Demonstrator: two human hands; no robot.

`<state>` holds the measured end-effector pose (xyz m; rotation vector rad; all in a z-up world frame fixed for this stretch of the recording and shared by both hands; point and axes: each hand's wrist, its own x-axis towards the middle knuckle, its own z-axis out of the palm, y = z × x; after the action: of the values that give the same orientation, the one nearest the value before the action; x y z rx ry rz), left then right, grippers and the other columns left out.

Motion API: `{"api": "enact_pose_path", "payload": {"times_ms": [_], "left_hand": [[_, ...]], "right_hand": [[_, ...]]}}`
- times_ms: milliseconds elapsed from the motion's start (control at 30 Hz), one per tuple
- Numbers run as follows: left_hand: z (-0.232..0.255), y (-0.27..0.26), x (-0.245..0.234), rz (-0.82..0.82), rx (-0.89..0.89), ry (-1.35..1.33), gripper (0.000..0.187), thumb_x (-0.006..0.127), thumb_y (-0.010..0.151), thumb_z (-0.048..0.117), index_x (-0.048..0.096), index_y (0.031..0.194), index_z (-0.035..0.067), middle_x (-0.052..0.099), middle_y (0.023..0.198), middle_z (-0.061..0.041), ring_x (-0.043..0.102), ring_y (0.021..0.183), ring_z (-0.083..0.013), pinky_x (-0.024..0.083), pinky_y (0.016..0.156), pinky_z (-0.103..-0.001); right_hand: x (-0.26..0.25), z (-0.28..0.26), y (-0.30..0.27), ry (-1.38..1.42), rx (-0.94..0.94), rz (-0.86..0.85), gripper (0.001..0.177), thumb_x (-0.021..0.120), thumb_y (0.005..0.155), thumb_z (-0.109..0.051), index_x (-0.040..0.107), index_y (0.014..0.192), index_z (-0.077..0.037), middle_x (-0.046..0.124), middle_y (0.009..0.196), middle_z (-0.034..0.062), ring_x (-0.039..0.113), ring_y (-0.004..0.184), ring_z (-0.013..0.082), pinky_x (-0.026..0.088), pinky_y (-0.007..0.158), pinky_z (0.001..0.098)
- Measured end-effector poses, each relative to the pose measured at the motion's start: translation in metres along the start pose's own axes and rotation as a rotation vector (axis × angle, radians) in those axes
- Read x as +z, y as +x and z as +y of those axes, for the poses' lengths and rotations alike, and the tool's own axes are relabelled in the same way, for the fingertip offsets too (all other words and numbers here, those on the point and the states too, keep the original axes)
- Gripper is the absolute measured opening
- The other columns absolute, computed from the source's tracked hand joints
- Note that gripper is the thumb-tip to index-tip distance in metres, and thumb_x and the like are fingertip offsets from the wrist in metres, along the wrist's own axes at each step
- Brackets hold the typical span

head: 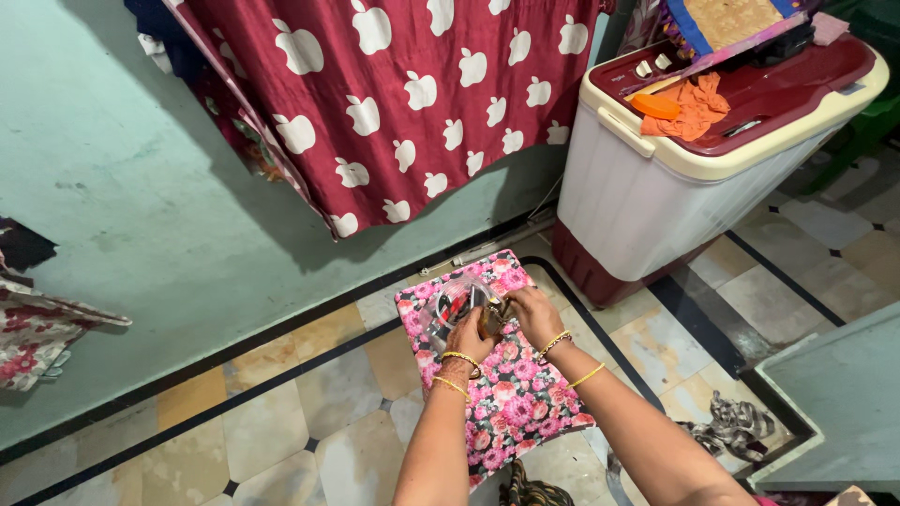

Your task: The person assembles a small plastic jar with an orange lid. They place a metal tool inside the jar, then secure the lid. The person then uses a small box to press down on the lid, ensuring it is tightly closed.

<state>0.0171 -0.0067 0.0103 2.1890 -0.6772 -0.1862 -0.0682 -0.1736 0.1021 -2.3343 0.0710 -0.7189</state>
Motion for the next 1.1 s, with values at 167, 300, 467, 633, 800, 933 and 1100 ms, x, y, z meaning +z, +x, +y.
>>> {"api": "enact_pose_path", "payload": {"times_ms": [167, 300, 467, 633, 800, 933, 1100], "left_hand": [[0.005, 0.000, -0.004, -0.008, -0.033, 0.012, 0.079, 0.086, 0.072, 0.033, 0.053, 0.139, 0.009, 0.064, 0.131, -0.019, 0.060, 0.125, -0.0360, 0.048, 0.104, -0.043], [0.001, 0.001, -0.002, 0.017, -0.012, -0.007, 0.080, 0.085, 0.071, 0.033, 0.053, 0.140, 0.008, 0.064, 0.131, -0.021, 0.061, 0.123, -0.0367, 0.048, 0.103, -0.043], [0.006, 0.001, -0.005, 0.000, -0.039, -0.001, 0.078, 0.084, 0.072, 0.033, 0.054, 0.139, 0.008, 0.066, 0.127, -0.021, 0.063, 0.121, -0.0366, 0.049, 0.102, -0.043], [0.013, -0.002, -0.010, 0.019, -0.011, 0.005, 0.075, 0.083, 0.073, 0.032, 0.054, 0.138, 0.007, 0.067, 0.125, -0.022, 0.064, 0.119, -0.0373, 0.050, 0.101, -0.044], [0.020, -0.008, -0.014, 0.033, 0.008, 0.005, 0.077, 0.085, 0.074, 0.035, 0.053, 0.136, 0.005, 0.067, 0.125, -0.022, 0.063, 0.118, -0.0381, 0.050, 0.099, -0.045], [0.022, -0.008, -0.012, 0.048, 0.007, 0.025, 0.079, 0.085, 0.076, 0.036, 0.051, 0.138, 0.002, 0.066, 0.125, -0.024, 0.063, 0.117, -0.0396, 0.050, 0.098, -0.046], [0.023, -0.012, -0.009, 0.089, 0.033, 0.047, 0.082, 0.085, 0.076, 0.039, 0.050, 0.139, 0.000, 0.066, 0.122, -0.025, 0.064, 0.113, -0.0418, 0.051, 0.095, -0.047]], "right_hand": [[0.001, -0.002, 0.001, -0.075, 0.006, -0.033, 0.017, 0.076, 0.082, -0.009, 0.076, 0.099, -0.009, 0.067, 0.096, 0.0093, 0.064, 0.098, 0.0309, 0.052, 0.085, 0.0417], [0.006, 0.005, -0.001, -0.095, 0.021, -0.034, 0.012, 0.078, 0.080, -0.012, 0.077, 0.092, -0.011, 0.068, 0.096, 0.0069, 0.064, 0.098, 0.0296, 0.052, 0.085, 0.0412], [0.012, 0.010, -0.003, -0.094, 0.025, -0.020, 0.010, 0.078, 0.081, -0.012, 0.076, 0.091, -0.011, 0.068, 0.095, 0.0065, 0.064, 0.098, 0.0293, 0.052, 0.086, 0.0413], [0.013, 0.012, -0.002, -0.081, -0.030, 0.005, 0.009, 0.077, 0.082, -0.010, 0.076, 0.091, -0.010, 0.068, 0.094, 0.0072, 0.066, 0.095, 0.0298, 0.052, 0.085, 0.0427], [0.018, 0.033, -0.011, 0.103, 0.176, 0.044, 0.015, 0.067, 0.090, -0.008, 0.071, 0.104, -0.008, 0.066, 0.102, 0.0111, 0.069, 0.091, 0.0300, 0.058, 0.077, 0.0391], [0.030, 0.086, -0.027, -0.083, 0.297, -0.063, 0.021, 0.068, 0.089, -0.013, 0.075, 0.109, -0.010, 0.071, 0.101, 0.0145, 0.070, 0.091, 0.0323, 0.056, 0.082, 0.0423], [0.047, 0.132, -0.057, -0.345, 0.499, -0.645, 0.035, 0.076, 0.088, -0.030, 0.075, 0.118, -0.013, 0.070, 0.122, 0.0171, 0.068, 0.116, 0.0331, 0.053, 0.104, 0.0410]]}}
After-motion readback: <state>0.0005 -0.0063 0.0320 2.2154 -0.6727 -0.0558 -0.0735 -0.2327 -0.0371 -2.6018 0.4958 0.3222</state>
